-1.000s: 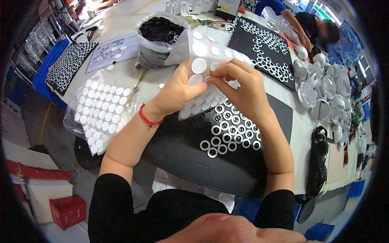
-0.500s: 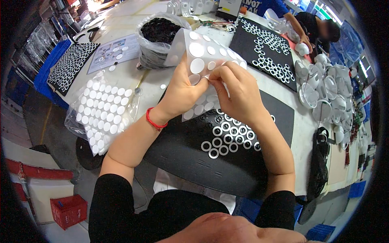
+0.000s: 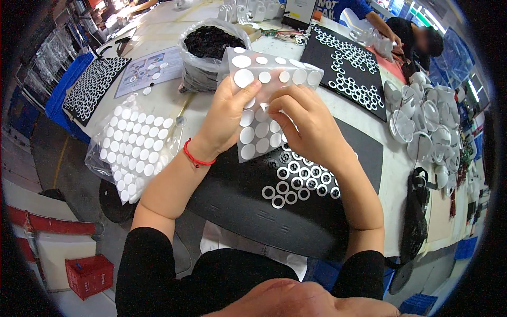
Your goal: The person peels small white circular stickers from a transparent sheet and places them onto a black tray. The person repeats this process continuously, handling multiple sheets of stickers and filling the tray with the peeled items.
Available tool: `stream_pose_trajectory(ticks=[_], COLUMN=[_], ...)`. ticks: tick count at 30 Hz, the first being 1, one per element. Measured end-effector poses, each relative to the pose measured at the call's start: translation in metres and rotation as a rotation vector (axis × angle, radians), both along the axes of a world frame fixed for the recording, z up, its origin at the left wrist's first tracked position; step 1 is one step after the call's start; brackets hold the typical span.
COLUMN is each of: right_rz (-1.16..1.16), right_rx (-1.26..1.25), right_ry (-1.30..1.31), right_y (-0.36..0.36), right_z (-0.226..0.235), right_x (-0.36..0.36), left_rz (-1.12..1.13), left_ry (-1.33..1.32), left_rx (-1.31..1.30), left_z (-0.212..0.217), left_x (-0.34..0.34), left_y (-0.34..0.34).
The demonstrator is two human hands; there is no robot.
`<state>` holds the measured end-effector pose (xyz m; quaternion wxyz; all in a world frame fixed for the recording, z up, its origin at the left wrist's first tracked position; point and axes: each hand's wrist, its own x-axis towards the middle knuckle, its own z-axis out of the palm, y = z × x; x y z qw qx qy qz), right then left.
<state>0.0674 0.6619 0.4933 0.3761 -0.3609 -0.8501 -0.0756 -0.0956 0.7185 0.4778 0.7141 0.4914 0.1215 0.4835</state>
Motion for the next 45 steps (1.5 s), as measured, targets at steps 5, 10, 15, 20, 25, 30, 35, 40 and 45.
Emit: stream_pose_trajectory(ticks=[5,10,15,20,25,30,35,40,45], right_rz=[-0.102,-0.09,-0.058,-0.097,0.029,0.153,-0.034,-0.189,-0.251], right_rx=[0.123,0.148,0.387,0.392,0.117,-0.171,-0.704,-0.744,-0.759], right_ry=[0.077,0.008,-0.146,-0.24,-0.12,0.397,0.354,0.182,0.032], right_y=[0.002,0.0,0.004,-0.003,-0.004,-0.006,0.003,0.032,0.039], right_z=[-0.002,0.0,-0.007,-0.005,-0.006,0.018,0.013,-0.028,-0.05], right_x=[0.0,0.004,0.004,-0.005,-0.005,0.017,0.055,0.063,0.054], left_rz=[0.041,0.047,0.065,0.09,0.169,0.379,0.575,0.668,0.644], left_ry=[0.101,0.137,0.106,0.077,-0.074,-0.123,-0.16,-0.125,-0.103], left_rx=[0.095,0.051,0.039,0.01,-0.022,0.015,0.112,0.161,0.165], left_z=[-0.007,-0.006,-0.007,-0.003,-0.002,-0.006,0.0,0.0,-0.003], left_x=[-0.001,-0.004,-0.001,0.0,0.001,-0.012,-0.023,-0.02,-0.021], left_y=[-0.005,-0.007,-0.007,-0.008,0.001,0.025,0.03,0.032,0.032])
